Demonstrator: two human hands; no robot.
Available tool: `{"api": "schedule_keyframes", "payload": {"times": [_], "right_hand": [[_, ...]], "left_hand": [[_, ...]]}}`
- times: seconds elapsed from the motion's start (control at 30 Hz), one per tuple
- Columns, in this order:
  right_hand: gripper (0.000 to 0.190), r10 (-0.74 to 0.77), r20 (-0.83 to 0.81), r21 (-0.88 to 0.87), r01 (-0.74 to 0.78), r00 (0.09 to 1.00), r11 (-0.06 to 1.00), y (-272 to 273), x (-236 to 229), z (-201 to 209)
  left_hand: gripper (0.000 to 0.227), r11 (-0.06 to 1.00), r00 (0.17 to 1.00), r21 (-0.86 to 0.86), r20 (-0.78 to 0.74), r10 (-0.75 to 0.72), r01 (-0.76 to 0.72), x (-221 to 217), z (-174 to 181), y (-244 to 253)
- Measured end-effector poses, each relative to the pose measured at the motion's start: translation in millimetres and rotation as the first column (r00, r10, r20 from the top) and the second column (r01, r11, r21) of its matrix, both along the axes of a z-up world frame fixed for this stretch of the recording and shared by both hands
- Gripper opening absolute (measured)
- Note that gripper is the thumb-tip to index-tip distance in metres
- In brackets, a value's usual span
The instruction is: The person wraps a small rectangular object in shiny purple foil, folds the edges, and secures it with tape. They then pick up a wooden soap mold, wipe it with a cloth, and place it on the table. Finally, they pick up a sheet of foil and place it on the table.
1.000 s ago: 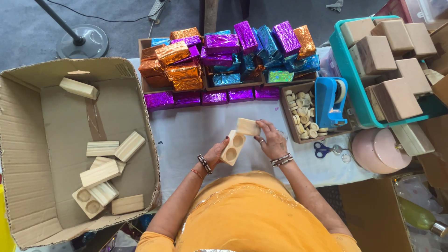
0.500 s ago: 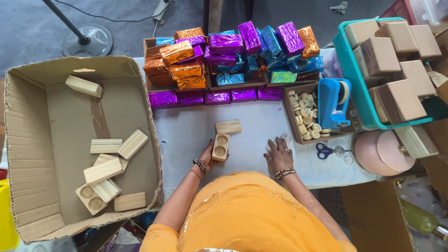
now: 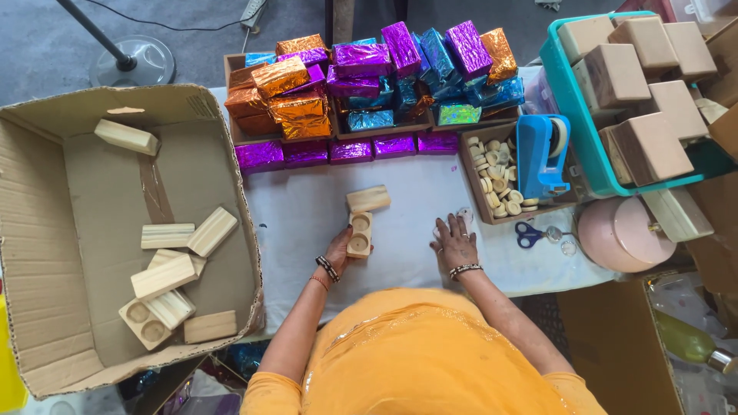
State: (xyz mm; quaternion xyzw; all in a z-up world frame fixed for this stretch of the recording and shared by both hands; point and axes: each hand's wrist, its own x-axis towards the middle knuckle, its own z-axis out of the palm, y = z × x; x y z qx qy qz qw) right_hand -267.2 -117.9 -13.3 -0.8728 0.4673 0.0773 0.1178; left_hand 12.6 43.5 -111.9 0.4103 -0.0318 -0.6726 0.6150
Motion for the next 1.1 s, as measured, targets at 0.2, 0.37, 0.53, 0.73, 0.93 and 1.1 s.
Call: {"api": "schedule_keyframes", "payload": {"times": [0.2, 0.37, 0.53, 0.73, 0.93, 1.1], "right_hand": [[0.07, 0.011, 0.029, -0.029, -0.01, 1.0, 1.0, -2, -6, 0], [0.068, 0.033, 0.046, 0.024, -0.035, 0.998, 0.999, -2, -5, 18], [0.065, 0.066, 0.065, 0.065, -0.07, 0.996, 0.995, -18, -15, 47], [0.014, 0.082, 0.548, -0.25, 0.07, 0.832, 0.966, -92, -75, 52], [0.027, -0.084, 0.25, -0.221, 0.142, 0.965, 0.965, -148, -110, 37], [0.03, -0.006, 0.279, -0.17, 0.056, 0.96, 0.984, -159, -112, 22]], "left_hand": [[0.053, 0.999, 0.998, -0.028, 0.056, 0.041, -0.04, -4, -10, 0], [0.053, 0.998, 0.991, -0.009, 0.121, 0.061, -0.061, -5, -14, 1], [0.052, 0.996, 0.974, 0.015, 0.208, 0.087, -0.093, -8, -6, 2], [0.05, 0.984, 0.955, 0.091, 0.27, 0.124, -0.154, -23, 13, 6], [0.051, 0.977, 0.937, 0.05, 0.296, 0.184, -0.207, -29, -6, 10], [0.049, 0.941, 0.936, 0.185, 0.266, 0.23, -0.284, -43, 5, 4]]}}
